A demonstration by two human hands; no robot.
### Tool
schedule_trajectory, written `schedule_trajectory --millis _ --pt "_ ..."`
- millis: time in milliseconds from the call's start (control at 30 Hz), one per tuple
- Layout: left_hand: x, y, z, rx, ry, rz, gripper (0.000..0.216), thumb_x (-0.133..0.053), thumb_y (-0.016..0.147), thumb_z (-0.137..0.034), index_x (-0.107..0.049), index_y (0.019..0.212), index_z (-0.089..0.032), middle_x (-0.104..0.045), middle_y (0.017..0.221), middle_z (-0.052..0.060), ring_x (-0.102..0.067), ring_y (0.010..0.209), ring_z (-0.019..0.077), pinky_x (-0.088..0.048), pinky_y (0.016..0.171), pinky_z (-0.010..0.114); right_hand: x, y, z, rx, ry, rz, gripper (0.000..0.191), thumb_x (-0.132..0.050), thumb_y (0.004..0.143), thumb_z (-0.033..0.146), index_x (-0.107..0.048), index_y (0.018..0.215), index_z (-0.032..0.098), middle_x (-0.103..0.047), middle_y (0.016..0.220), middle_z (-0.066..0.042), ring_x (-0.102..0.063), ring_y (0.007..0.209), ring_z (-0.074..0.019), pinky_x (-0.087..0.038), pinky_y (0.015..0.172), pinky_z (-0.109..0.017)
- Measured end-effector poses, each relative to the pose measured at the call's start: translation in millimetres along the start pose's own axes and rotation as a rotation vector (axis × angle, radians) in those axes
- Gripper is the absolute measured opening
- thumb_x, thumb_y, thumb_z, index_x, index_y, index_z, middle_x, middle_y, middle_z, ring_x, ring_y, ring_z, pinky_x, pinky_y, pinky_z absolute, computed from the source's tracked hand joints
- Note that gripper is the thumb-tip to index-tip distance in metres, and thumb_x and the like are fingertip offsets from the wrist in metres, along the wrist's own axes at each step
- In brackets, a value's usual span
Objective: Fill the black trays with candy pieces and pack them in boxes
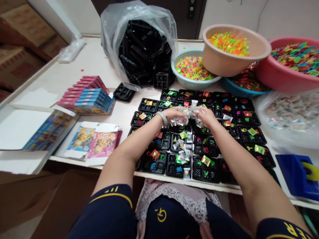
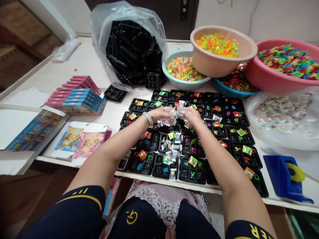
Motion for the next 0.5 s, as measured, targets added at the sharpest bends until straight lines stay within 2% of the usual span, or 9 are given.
schedule_trajectory --millis 133,300,400,500 --pt "11 31 -16 -0.066 -0.037 -0.036 0.032 -0.075 0.061 -0.006 -0.059 0.088 -0.010 -0.064 0.069 0.001 -0.057 0.052 0.0087 -0.043 0.051 0.021 25 35 -2 0.012 -0.102 -0.078 0.033 -0.069 0.069 0.030 -0.073 0.098 0.017 -0.075 0.096 -0.008 -0.069 0.087 -0.0236 -0.053 0.080 -0.038" --pt "39 61 -37 -0.101 0.013 -0.214 0.030 -0.074 0.063 -0.006 -0.057 0.087 -0.011 -0.065 0.070 0.002 -0.057 0.050 0.0088 -0.045 0.055 0.024 56 73 12 0.093 -0.564 -0.094 0.028 -0.060 0.080 0.033 -0.076 0.098 0.019 -0.075 0.098 -0.010 -0.068 0.095 -0.0291 -0.051 0.080 -0.037" --pt "50 76 -46 -0.078 0.063 -0.283 0.029 -0.075 0.065 -0.010 -0.054 0.085 -0.012 -0.062 0.062 -0.001 -0.053 0.046 0.0079 -0.045 0.055 0.024 64 86 20 0.133 -0.756 -0.107 0.031 -0.053 0.086 0.031 -0.076 0.101 0.017 -0.072 0.104 -0.014 -0.067 0.097 -0.0307 -0.050 0.081 -0.037" --pt "59 86 -55 -0.094 0.145 -0.427 0.030 -0.076 0.065 -0.011 -0.054 0.085 -0.014 -0.058 0.058 -0.004 -0.051 0.043 0.0078 -0.044 0.054 0.024 64 96 23 0.132 -0.804 -0.152 0.031 -0.053 0.087 0.029 -0.075 0.107 0.019 -0.068 0.111 -0.016 -0.067 0.096 -0.0302 -0.049 0.082 -0.037"
Point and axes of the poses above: each hand's wrist, its own y-axis towards the middle knuckle, its own x-axis out of the back of the hand, z = x × y, the point moved 4 cm from there along y, towards the middle knuckle
